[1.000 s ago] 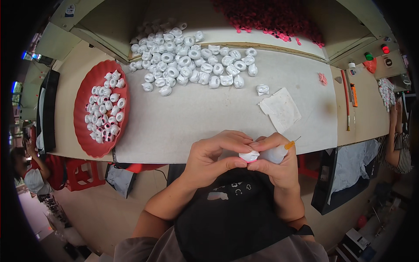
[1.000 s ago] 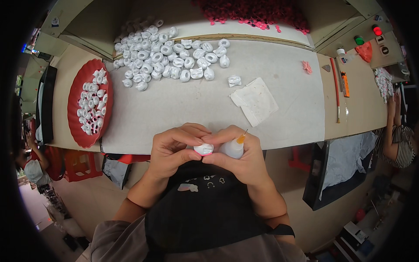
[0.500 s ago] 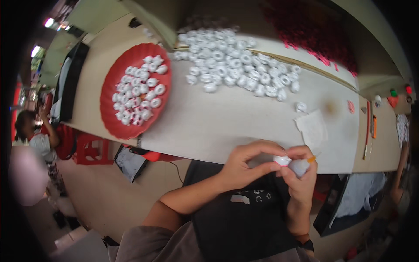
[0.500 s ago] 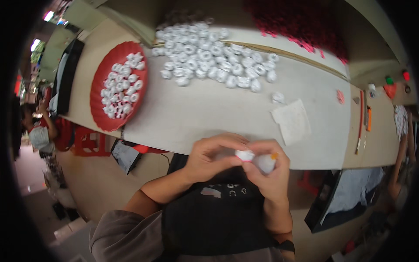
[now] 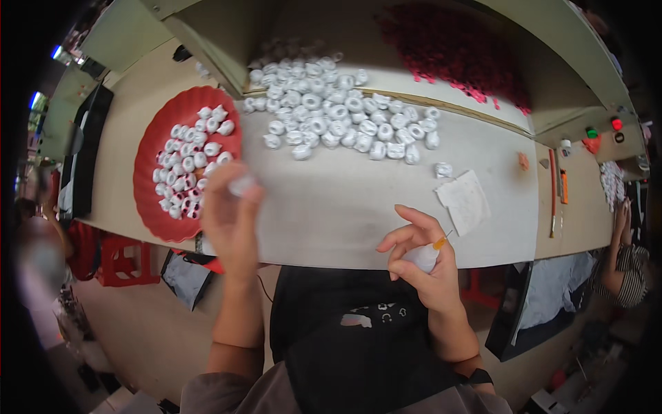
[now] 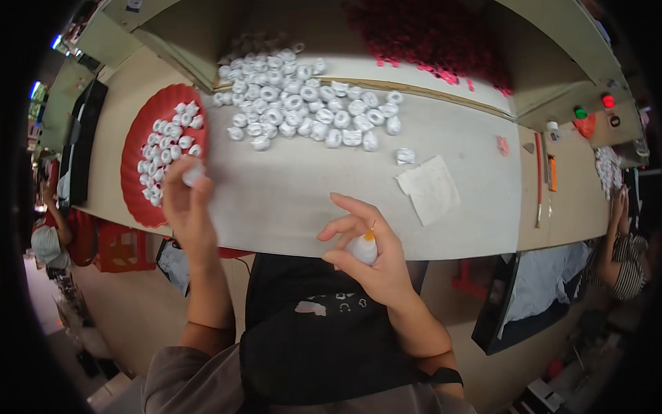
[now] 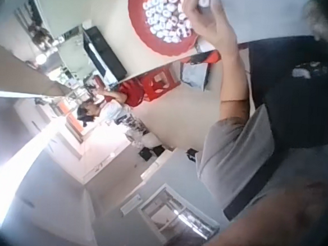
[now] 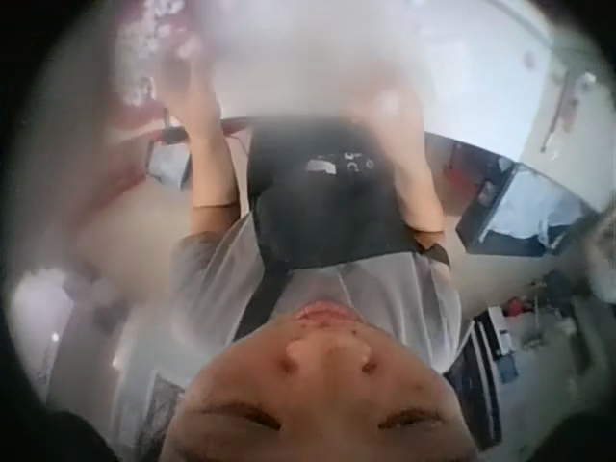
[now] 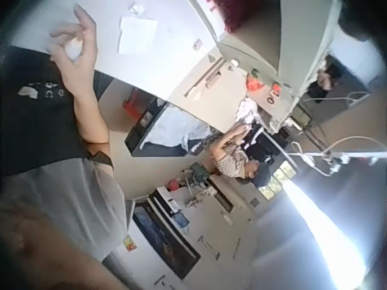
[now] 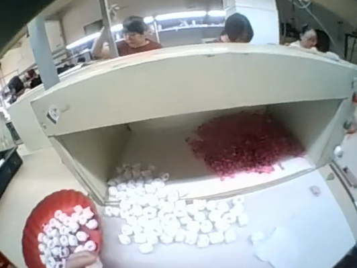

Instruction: Apply glue and assemble small white plastic toy components.

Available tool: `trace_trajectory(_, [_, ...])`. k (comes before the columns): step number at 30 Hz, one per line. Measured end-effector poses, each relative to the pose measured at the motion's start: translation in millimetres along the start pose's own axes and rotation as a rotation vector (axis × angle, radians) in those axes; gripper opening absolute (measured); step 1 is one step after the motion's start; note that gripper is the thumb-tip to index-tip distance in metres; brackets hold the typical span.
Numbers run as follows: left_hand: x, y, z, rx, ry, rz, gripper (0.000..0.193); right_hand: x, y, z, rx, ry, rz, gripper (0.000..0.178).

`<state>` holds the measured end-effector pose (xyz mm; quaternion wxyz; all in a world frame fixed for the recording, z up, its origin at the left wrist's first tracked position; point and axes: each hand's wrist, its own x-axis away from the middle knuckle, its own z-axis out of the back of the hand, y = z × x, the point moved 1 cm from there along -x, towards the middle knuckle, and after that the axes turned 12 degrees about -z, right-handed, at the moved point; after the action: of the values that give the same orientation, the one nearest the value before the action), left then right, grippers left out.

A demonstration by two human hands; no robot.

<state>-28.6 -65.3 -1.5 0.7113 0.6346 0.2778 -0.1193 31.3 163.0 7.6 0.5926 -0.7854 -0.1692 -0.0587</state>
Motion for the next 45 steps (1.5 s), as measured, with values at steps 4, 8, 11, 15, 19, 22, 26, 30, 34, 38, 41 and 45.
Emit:
trace_trajectory(4, [-45, 25, -3, -0.410, -0.048, -0.248, 0.037, 15, -4, 27, 0.033, 0.042, 0.091, 0.058])
trace_trajectory(8, [-34, 29, -108, -0.217, -0.741, -0.505, 0.033, 32, -6, 49, -0.089, 0.100, 0.135, 0.052])
trace_trajectory(11, [-17, 14, -165, -0.288, -0.830, -0.521, 0.033, 44, -11, 54, -0.178, 0.091, 0.183, 0.046])
trace_trajectory(15, [-7, -3, -186, -0.450, -1.048, -0.628, 0.036, 58, -16, 60, -0.111, 0.198, 0.150, 0.040])
trace_trajectory(19, [-9, 13, -162, 0.069, -0.999, -0.149, 0.034, 55, -17, 67, -0.065, 0.208, 0.213, 0.042])
trace_trajectory(22, [1, 24, -137, 0.474, -0.779, 0.391, 0.023, 52, -22, 64, 0.004, 0.205, 0.272, 0.045])
trace_trajectory(26, [23, 21, -108, 0.592, -0.654, 0.157, 0.023, 44, -28, 51, -0.183, 0.302, 0.438, 0.031])
trace_trajectory(30, [34, 39, -98, 0.851, -0.328, 0.584, 0.021, 39, -32, 39, -0.060, 0.411, 0.516, 0.034])
trace_trajectory(34, [41, 39, -88, 0.859, -0.315, 0.533, 0.025, 41, -31, 25, 0.137, 0.444, 0.644, 0.043])
trace_trajectory(38, [43, 41, -82, 0.775, -0.344, 0.397, 0.034, 45, -31, 16, 0.380, 0.333, 0.750, 0.045])
trace_trajectory(41, [43, 43, -79, 0.786, -0.352, 0.397, 0.035, 46, -33, 10, 0.444, 0.305, 0.742, 0.047])
trace_trajectory(45, [43, 44, -79, 0.770, -0.362, 0.399, 0.034, 49, -34, 9, 0.456, 0.292, 0.714, 0.048])
